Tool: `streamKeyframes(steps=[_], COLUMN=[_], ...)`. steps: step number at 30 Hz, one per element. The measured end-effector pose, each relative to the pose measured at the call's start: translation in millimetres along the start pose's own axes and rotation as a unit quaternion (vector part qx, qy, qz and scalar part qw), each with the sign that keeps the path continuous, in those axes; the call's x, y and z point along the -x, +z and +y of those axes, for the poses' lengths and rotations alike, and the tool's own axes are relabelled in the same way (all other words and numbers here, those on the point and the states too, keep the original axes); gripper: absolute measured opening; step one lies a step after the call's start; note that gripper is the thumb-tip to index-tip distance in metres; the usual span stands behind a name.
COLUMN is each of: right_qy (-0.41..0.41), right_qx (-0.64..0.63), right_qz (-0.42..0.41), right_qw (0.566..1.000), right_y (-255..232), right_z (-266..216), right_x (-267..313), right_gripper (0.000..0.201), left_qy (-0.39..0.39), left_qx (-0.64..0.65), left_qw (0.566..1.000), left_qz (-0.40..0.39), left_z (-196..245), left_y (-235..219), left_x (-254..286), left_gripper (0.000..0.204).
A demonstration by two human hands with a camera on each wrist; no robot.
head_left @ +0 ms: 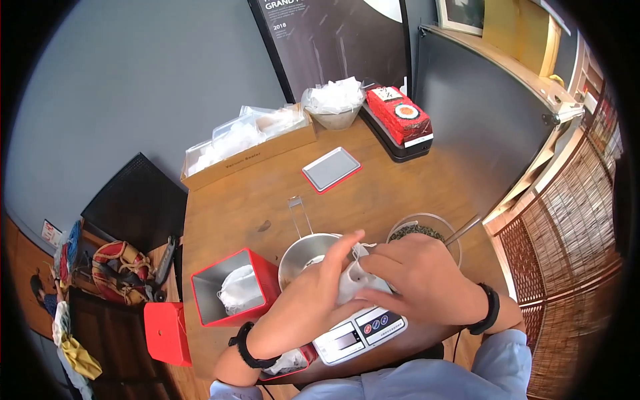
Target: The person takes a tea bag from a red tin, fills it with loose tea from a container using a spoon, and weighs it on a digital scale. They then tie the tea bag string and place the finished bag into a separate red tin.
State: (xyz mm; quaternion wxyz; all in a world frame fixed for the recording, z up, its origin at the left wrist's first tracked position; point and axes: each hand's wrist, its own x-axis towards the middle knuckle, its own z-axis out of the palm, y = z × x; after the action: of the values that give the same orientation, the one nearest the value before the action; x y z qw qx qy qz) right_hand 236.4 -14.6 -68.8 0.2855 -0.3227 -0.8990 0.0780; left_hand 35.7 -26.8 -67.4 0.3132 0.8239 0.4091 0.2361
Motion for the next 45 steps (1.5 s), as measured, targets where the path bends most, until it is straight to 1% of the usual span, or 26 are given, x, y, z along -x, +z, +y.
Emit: streamKeyframes(steps=[1,3,4,6,7,9,10,11,13,14,16,17,19,20,23,25,29,30,32,33,36,37,39,41,43,45], right_qy=[-0.025,-0.014,-0.001,-0.002,-0.009,-0.016,-0.027,-0.027,-0.039,-0.039,-0.044,-0.045,-0.044,-0.041,-0.032,-0.08,-0.078,-0.065,-0.056,-0.046,-0.036,-0.027,-0.035,-0.016,-0.003,0.007], right_qx=[-0.004,-0.018,-0.032,-0.026,-0.033,-0.032,-0.036,-0.039,-0.032,-0.035,-0.021,-0.026,-0.037,-0.042,-0.068,-0.121,-0.202,-0.198,-0.197,-0.195,-0.209,-0.219,-0.219,-0.151,-0.104,-0.059], right_qz=[0.05,0.041,0.036,0.033,0.029,0.012,-0.003,-0.003,-0.012,-0.011,-0.016,-0.011,-0.064,-0.058,-0.053,0.048,0.043,0.011,-0.026,-0.036,-0.035,-0.023,-0.023,-0.057,-0.052,-0.044], right_qw=[0.998,0.999,0.999,0.999,0.999,0.999,0.999,0.999,0.999,0.999,0.999,0.999,0.996,0.997,0.996,0.988,0.975,0.978,0.978,0.979,0.977,0.975,0.975,0.987,0.993,0.997], right_y=[2.5,-2.3,-6.3,-9.7,-10.7,-13.4,-13.5,-13.1,-12.6,-12.7,-12.7,-12.4,-9.2,-6.9,-5.1,1.5,9.7,5.6,3.7,4.7,5.6,5.3,3.8,0.9,-1.3,-3.2], right_z=[2.0,2.9,4.4,7.3,7.7,8.3,8.5,8.3,7.2,7.3,8.2,9.7,12.2,12.4,14.5,12.4,8.9,8.0,6.5,6.2,9.0,10.5,14.3,17.4,17.5,19.5], right_x=[0.1,1.2,2.4,4.9,6.4,6.0,5.1,4.5,3.4,2.9,1.8,1.6,2.2,1.5,-0.1,-2.7,-1.5,-2.7,-3.9,-2.9,-3.0,-2.7,-2.2,-1.2,0.0,2.0], right_gripper=[0.02,0.018,0.016,0.017,0.017,0.019,0.02,0.02,0.02,0.02,0.021,0.021,0.027,0.027,0.029,0.023,0.02,0.02,0.02,0.019,0.015,0.014,0.014,0.023,0.03,0.037], left_qy=[0.002,0.058,0.065,0.076,0.083,0.091,0.102,0.1,0.101,0.098,0.042,0.038,0.084,0.076,0.099,0.117,0.133,0.131,0.105,0.101,0.058,0.053,0.012,0.021,0.079,0.062], left_qx=[0.001,-0.011,-0.008,-0.04,-0.035,-0.002,0.006,0.005,0.048,0.047,0.126,0.12,0.021,0.025,0.026,0.031,0.031,0.034,0.149,0.148,0.393,0.389,0.499,0.501,0.372,0.388], left_qw=[1.0,0.998,0.998,0.996,0.996,0.995,0.992,0.992,0.978,0.979,0.988,0.989,0.99,0.988,0.984,0.98,0.975,0.975,0.976,0.976,0.906,0.907,0.86,0.859,0.904,0.895], left_qz=[0.003,0.016,0.017,0.029,0.027,0.033,0.079,0.077,0.174,0.173,0.079,0.076,0.107,0.132,0.149,0.157,0.173,0.174,0.121,0.127,0.145,0.151,0.11,0.108,0.197,0.213], left_z=[0.8,1.5,2.6,3.7,0.3,-5.1,-3.3,-0.5,2.9,3.7,6.1,4.0,-0.5,1.1,-1.3,0.3,6.0,4.7,0.6,-1.4,-3.3,-3.7,-5.2,-6.9,-7.4,-0.8], left_y=[-0.8,-2.7,-5.0,-10.1,-10.4,-11.7,-7.8,-3.9,1.1,-0.9,-6.7,-7.5,-6.8,-5.4,-9.8,-11.3,-9.0,-9.4,-13.4,-14.4,-17.1,-18.4,-20.9,-19.8,-18.2,-24.5], left_x=[-0.6,-2.0,-2.4,-2.3,-2.1,-0.9,-2.4,-4.9,-8.1,-6.8,-2.4,-0.9,0.7,0.4,2.5,2.9,4.6,4.9,7.0,8.0,14.3,16.2,16.3,13.8,11.5,13.8], left_gripper=[0.092,0.071,0.071,0.05,0.05,0.033,0.03,0.03,0.037,0.037,0.04,0.04,0.031,0.022,0.019,0.017,0.016,0.016,0.012,0.012,0.005,0.005,0.006,0.009,0.008,0.006])
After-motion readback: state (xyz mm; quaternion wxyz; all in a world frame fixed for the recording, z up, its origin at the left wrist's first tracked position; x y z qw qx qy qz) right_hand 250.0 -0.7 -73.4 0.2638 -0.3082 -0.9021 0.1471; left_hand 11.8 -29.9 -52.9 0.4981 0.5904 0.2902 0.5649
